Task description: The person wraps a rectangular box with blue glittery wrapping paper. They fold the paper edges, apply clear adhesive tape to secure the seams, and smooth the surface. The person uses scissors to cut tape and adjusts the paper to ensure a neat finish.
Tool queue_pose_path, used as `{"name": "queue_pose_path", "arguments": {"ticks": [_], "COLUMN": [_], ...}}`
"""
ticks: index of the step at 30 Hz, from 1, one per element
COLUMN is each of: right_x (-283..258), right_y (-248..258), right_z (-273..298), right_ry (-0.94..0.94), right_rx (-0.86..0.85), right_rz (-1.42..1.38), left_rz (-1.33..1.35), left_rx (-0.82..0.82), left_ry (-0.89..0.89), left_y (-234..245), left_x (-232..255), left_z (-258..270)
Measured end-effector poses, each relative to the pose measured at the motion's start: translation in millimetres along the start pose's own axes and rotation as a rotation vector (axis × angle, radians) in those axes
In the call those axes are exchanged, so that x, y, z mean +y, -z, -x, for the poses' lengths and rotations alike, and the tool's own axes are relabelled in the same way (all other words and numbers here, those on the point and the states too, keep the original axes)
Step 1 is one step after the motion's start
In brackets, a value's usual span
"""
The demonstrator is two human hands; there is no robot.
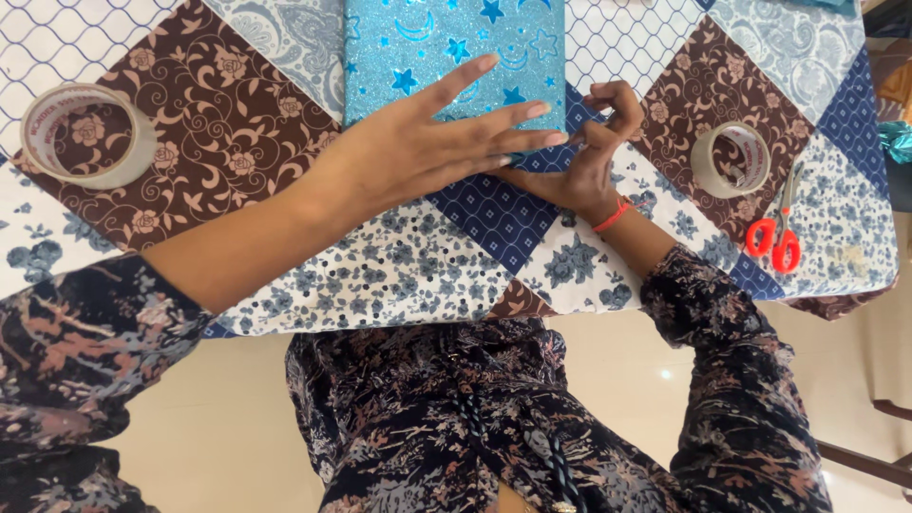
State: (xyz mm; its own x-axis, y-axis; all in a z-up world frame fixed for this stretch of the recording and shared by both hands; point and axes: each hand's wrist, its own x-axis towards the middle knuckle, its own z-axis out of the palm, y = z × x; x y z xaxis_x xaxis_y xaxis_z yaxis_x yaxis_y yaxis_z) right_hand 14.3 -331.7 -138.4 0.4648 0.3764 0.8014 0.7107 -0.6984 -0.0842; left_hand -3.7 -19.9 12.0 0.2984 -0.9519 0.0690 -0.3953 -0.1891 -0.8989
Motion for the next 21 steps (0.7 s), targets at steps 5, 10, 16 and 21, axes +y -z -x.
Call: {"name": "queue_pose_path", "arguments": {"ticks": [5, 10, 16, 21], "right_x": [-1, -3, -9, -23], "right_y": [-3, 10, 57, 111], "right_z": [-11, -17, -7, 20], "right_ry": [0.017, 0.197, 0.270, 0.018], "right_rx": [0.061, 0.113, 0.382, 0.544], "right_rz": [0.018, -0.038, 0.106, 0.231], "left_rz": [0.124, 0.260, 0.563, 0.645], "left_rx": [0.021, -0.031, -0.052, -0.107], "left_ry": [0.066, 0.091, 0.159, 0.117], "left_y": [-1, -7, -13, -15], "left_x": [-1, -2, 7, 8], "left_z": [-16, -20, -22, -24]}}
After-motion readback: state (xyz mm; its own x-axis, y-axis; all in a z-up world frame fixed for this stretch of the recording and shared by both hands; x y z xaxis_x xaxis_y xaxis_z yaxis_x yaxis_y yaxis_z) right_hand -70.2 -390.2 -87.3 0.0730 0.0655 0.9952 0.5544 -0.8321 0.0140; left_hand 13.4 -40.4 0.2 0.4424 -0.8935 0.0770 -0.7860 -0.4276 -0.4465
